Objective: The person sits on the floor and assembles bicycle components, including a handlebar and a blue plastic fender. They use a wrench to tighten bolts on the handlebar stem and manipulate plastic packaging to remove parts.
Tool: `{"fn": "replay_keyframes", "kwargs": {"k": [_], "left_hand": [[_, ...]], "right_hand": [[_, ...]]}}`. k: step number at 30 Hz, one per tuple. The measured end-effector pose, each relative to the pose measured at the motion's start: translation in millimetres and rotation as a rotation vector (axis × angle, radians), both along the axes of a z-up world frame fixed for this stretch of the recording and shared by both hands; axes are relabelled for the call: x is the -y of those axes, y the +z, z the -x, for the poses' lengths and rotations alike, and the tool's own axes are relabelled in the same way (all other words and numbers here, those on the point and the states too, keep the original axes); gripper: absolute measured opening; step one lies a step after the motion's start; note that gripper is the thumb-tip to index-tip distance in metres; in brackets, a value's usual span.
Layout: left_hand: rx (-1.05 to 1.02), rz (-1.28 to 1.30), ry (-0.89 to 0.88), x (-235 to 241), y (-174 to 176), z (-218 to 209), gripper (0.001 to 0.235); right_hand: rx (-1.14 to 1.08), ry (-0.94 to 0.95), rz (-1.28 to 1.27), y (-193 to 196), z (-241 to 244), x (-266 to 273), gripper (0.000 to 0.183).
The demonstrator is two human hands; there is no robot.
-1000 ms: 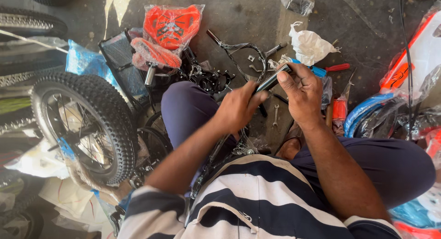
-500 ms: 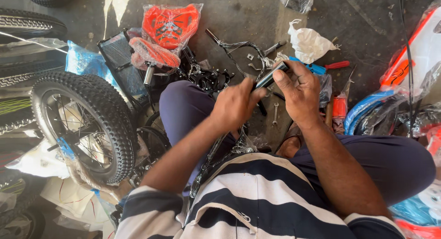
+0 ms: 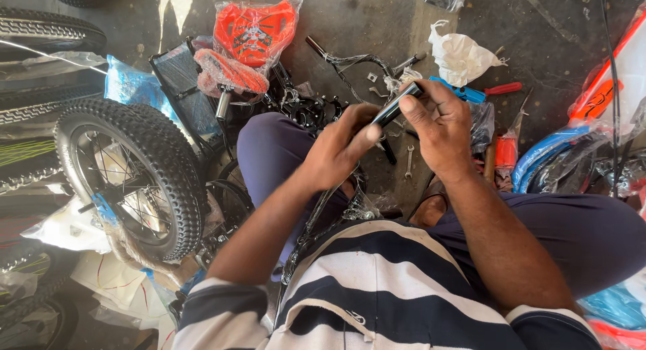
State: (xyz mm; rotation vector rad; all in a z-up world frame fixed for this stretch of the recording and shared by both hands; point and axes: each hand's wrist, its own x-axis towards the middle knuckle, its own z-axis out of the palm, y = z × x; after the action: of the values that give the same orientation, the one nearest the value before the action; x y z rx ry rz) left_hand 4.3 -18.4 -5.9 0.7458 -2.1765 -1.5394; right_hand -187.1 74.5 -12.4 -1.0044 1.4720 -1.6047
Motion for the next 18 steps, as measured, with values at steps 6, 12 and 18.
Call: {"fn": "replay_keyframes", "kwargs": {"k": [6,12,18], "left_hand": [[0.274,0.225,0.001,-10,-6,14,0.033],[0.3,0.526,0.176,-26,-17,-4,0.022],[0.314,0.184,0.09,-27,1,-20,0.024]], "right_hand": [[-0.044,-0.029,-0.023,6,2,-8,0.027],[-0.146,0.004,-0.045,-11,6,-11,0.019],[0.176,0.195,-0.097,-46,-22,-12,0.017]]}}
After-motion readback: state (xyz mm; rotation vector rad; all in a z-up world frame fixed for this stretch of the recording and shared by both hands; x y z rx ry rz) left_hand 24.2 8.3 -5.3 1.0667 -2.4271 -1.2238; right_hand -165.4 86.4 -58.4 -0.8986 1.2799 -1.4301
